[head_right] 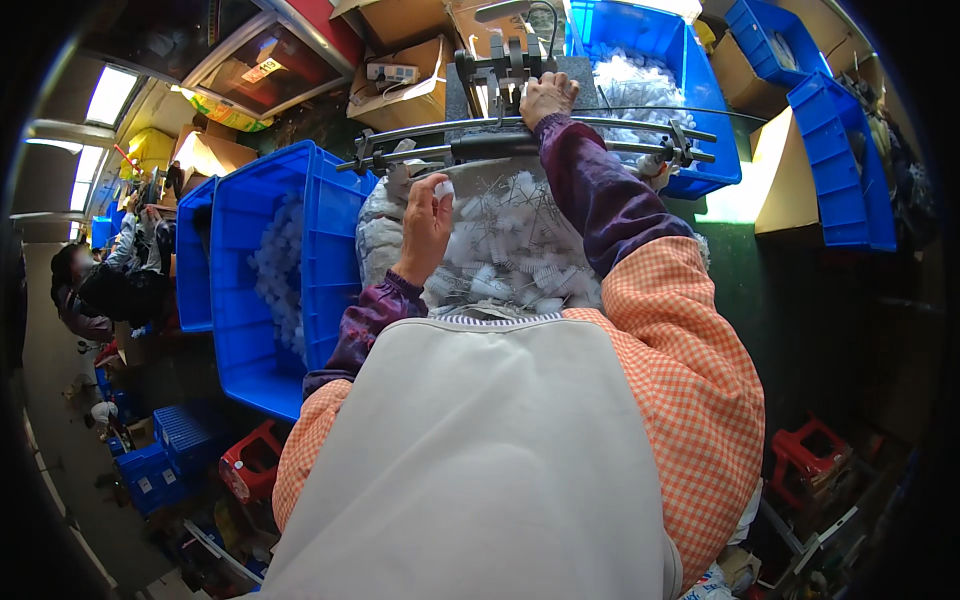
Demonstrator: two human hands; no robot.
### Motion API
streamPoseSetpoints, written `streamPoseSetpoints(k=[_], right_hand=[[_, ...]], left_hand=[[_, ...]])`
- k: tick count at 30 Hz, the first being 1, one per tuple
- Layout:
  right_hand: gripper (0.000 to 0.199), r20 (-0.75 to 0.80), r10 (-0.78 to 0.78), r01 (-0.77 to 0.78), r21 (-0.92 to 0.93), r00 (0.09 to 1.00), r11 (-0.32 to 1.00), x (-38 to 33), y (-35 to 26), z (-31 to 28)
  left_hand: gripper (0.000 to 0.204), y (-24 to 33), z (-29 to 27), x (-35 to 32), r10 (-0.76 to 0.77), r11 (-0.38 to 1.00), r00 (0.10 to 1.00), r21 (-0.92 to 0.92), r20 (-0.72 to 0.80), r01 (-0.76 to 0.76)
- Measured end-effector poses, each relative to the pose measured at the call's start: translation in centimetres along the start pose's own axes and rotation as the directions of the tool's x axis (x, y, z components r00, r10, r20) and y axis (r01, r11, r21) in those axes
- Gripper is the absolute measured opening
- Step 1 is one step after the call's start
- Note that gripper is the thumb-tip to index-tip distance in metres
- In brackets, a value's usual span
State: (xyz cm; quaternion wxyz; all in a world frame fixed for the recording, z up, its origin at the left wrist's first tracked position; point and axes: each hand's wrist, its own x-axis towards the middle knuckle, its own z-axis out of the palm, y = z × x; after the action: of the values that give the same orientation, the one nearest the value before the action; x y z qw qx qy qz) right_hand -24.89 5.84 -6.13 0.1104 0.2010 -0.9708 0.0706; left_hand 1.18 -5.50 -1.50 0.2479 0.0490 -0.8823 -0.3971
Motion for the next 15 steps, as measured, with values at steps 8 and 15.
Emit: streamPoseSetpoints(k=[8, 15], right_hand=[[0.030, 0.049, 0.022, -0.021, -0.022, 0.999, 1.000, -0.2, 3.2, -1.2], [0.030, 0.142, 0.053, -0.065, 0.079, 0.988, 0.995, 1.5, 7.9, -0.4]], left_hand=[[0.012, -1.2, -0.9, -0.4, -0.294, 0.921, 0.955, -0.254, 0.037, 0.294], [0.009, -0.8, -0.8, 0.1, -0.006, 0.952, 1.000, -0.306, -0.030, -0.003]])
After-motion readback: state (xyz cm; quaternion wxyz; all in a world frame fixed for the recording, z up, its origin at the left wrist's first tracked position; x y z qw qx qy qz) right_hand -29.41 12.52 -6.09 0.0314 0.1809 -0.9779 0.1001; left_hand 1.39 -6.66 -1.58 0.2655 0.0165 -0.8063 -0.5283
